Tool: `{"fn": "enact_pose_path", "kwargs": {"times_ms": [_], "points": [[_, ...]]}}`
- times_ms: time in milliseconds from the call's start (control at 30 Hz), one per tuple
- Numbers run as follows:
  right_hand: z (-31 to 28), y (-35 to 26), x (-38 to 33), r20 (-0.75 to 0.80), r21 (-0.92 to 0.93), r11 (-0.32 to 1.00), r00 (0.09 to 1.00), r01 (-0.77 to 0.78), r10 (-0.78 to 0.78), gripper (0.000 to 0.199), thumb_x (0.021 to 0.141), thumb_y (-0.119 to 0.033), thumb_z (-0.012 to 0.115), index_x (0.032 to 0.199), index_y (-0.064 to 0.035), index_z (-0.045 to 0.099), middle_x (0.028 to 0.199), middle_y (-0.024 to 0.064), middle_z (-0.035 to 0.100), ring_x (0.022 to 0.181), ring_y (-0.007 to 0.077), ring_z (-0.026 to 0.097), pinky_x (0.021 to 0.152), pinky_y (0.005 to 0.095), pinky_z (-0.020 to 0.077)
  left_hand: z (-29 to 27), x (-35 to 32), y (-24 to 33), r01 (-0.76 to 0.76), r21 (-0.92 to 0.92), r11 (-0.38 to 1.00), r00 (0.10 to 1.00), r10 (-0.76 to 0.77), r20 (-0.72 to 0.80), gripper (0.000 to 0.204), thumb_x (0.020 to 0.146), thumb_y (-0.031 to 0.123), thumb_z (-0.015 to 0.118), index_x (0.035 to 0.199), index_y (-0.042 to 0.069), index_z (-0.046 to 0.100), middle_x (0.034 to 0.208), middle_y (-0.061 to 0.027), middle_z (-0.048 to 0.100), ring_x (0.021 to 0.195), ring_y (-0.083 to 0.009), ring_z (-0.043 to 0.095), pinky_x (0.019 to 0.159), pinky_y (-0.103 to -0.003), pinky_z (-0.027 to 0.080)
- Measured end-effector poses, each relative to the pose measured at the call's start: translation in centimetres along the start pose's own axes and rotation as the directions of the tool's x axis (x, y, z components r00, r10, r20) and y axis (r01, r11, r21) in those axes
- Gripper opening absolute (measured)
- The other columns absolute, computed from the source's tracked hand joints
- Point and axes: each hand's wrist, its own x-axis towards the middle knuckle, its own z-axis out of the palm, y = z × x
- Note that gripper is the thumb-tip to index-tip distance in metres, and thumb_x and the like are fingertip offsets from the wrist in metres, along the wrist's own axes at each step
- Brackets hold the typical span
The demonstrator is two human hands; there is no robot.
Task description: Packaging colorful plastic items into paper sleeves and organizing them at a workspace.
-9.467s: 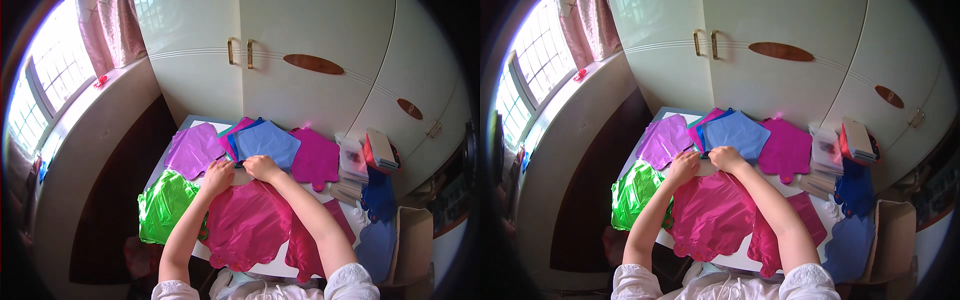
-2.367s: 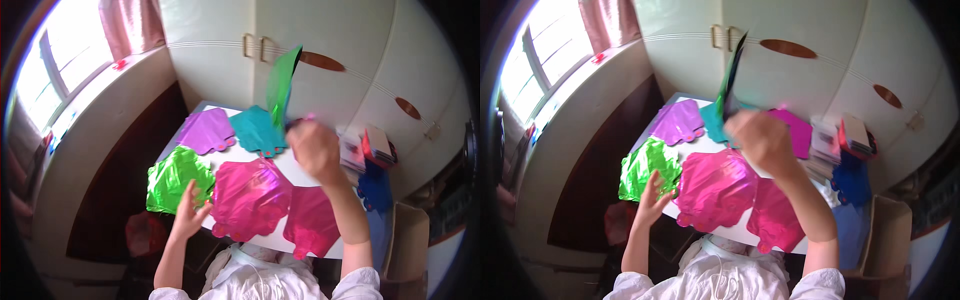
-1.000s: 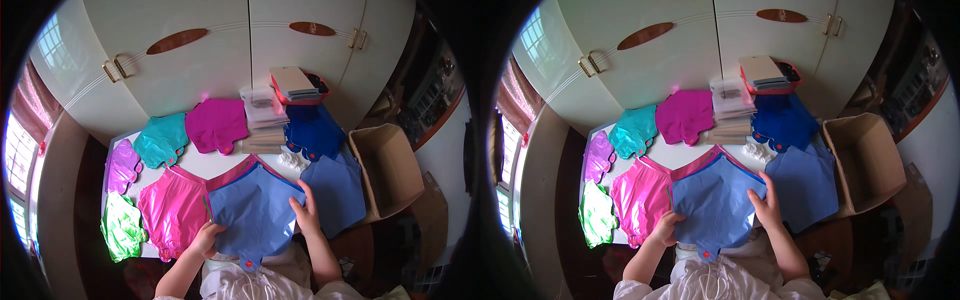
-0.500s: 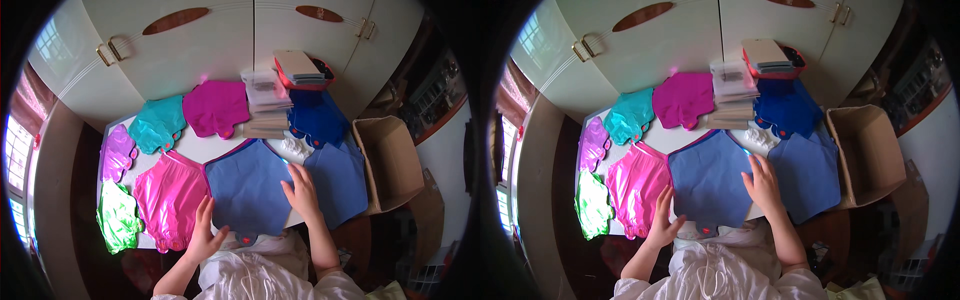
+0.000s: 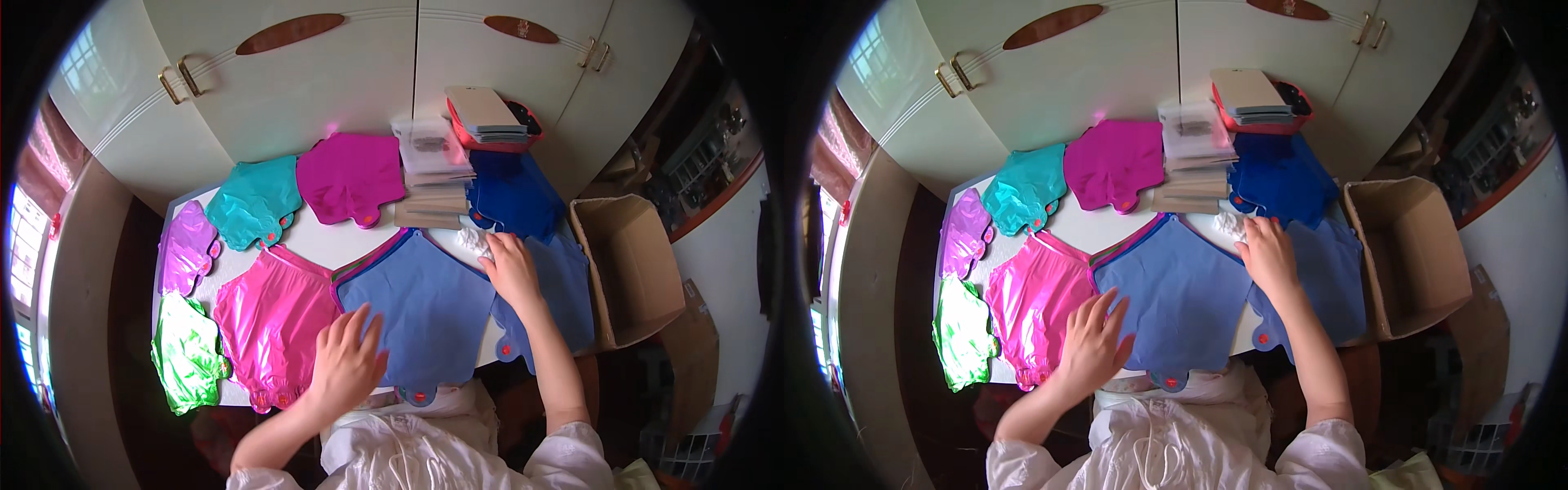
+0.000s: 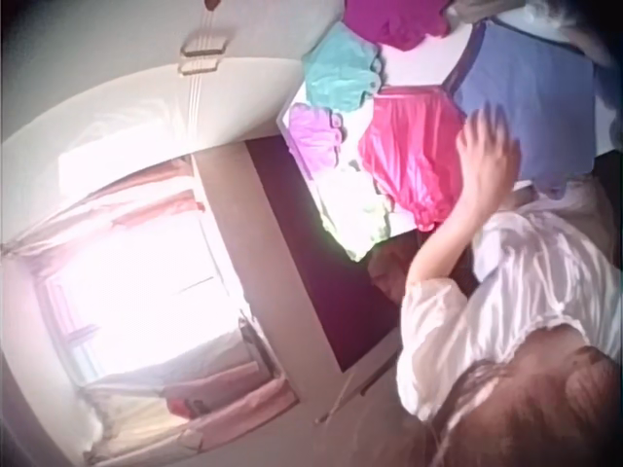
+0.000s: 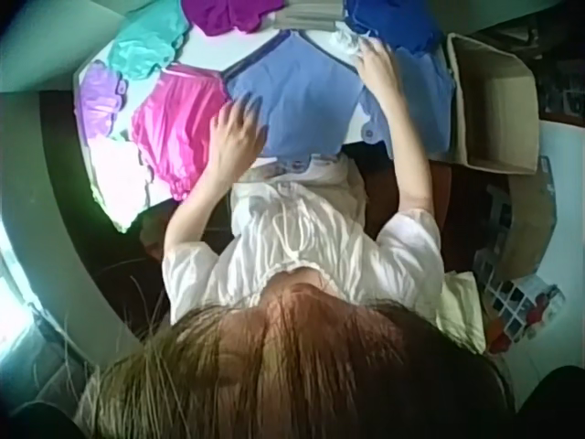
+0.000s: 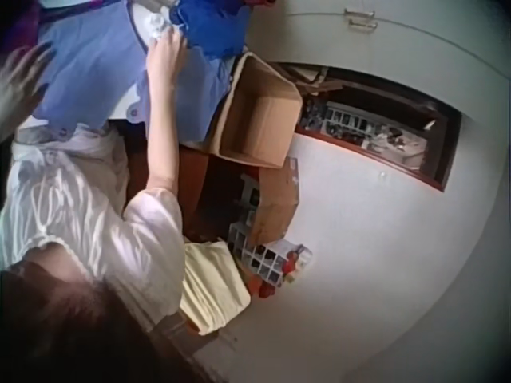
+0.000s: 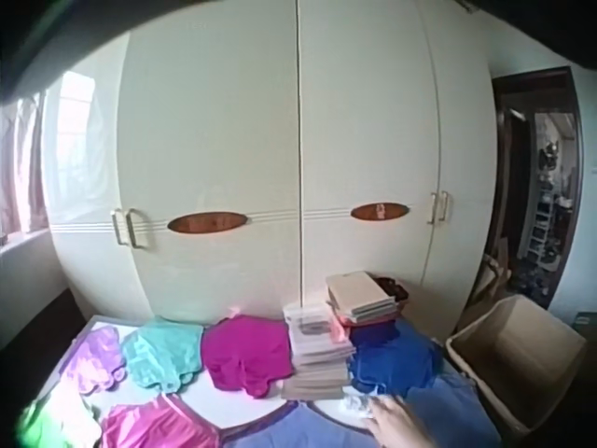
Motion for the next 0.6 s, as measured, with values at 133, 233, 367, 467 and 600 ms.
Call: {"fn": "enact_pose_path", "kwargs": {"times_ms": [133, 233, 367, 467, 600], "points": [[3.0, 0.9, 0.6, -0.067, -0.021, 0.999, 0.997, 0.037, -0.038, 0.017, 0.072, -0.01, 0.061, 0.087, -0.004, 0.064, 0.085, 0.0074, 0.06, 0.082, 0.0259, 0.057, 0.072, 0.0363, 0.045, 2.3, 9.6, 0.2, -0.317, 0.07, 0.946, 0.948, 0.319, -0.007, 0.03, 0.077, 0.013, 0.056, 0.106, 0.004, 0.058, 0.091, -0.0071, 0.053, 0.084, -0.0215, 0.052, 0.072, -0.034, 0.041], [2.1, 0.5, 1.6, -0.04, -0.093, 0.992, 0.995, 0.085, -0.089, 0.013, 0.067, -0.006, 0.06, 0.079, -0.0051, 0.065, 0.08, 0.0065, 0.06, 0.08, 0.0243, 0.057, 0.07, 0.0358, 0.045, 6.6, 16.1, 1.0, -0.36, 0.162, 0.919, 0.923, 0.376, -0.083, 0.035, 0.073, 0.012, 0.053, 0.107, 0.004, 0.058, 0.088, -0.0071, 0.053, 0.086, -0.0211, 0.051, 0.071, -0.032, 0.041], [2.6, 0.8, 1.5, -0.106, -0.013, 0.998, 0.992, 0.065, -0.066, 0.009, 0.064, -0.004, 0.06, 0.068, -0.0086, 0.067, 0.074, 0.0048, 0.059, 0.077, 0.0218, 0.057, 0.071, 0.035, 0.0448, 10.9, 20.1, 1.3, -0.383, 0.233, 0.894, 0.915, 0.402, -0.041, 0.015, 0.071, 0.012, 0.055, 0.083, 0.01, 0.064, 0.084, -0.0017, 0.054, 0.087, -0.0184, 0.051, 0.073, -0.031, 0.04], [2.8, 1.4, 1.4, -0.144, 0.033, 0.999, 0.99, 0.01, -0.005, 0.005, 0.064, -0.006, 0.062, 0.066, -0.0079, 0.066, 0.071, 0.0051, 0.059, 0.074, 0.024, 0.057, 0.065, 0.0364, 0.0467, 10.9, 20.5, 1.5, -0.451, 0.224, 0.864, 0.873, 0.479, -0.091, 0.006, 0.066, 0.012, 0.057, 0.068, 0.014, 0.062, 0.082, 0.0015, 0.054, 0.087, -0.017, 0.05, 0.073, -0.03, 0.04], [2.5, 2.1, 1.6, -0.148, 0.054, 0.998, 0.989, -0.011, 0.019, 0.004, 0.065, -0.009, 0.065, 0.065, -0.0054, 0.064, 0.071, 0.0062, 0.059, 0.073, 0.026, 0.057, 0.062, 0.0375, 0.0471, 11.2, 20.7, 1.4, -0.463, 0.222, 0.858, 0.856, 0.498, -0.14, 0.006, 0.063, 0.014, 0.058, 0.067, 0.015, 0.063, 0.083, 0.0024, 0.054, 0.088, -0.0168, 0.05, 0.074, -0.03, 0.04]]}}
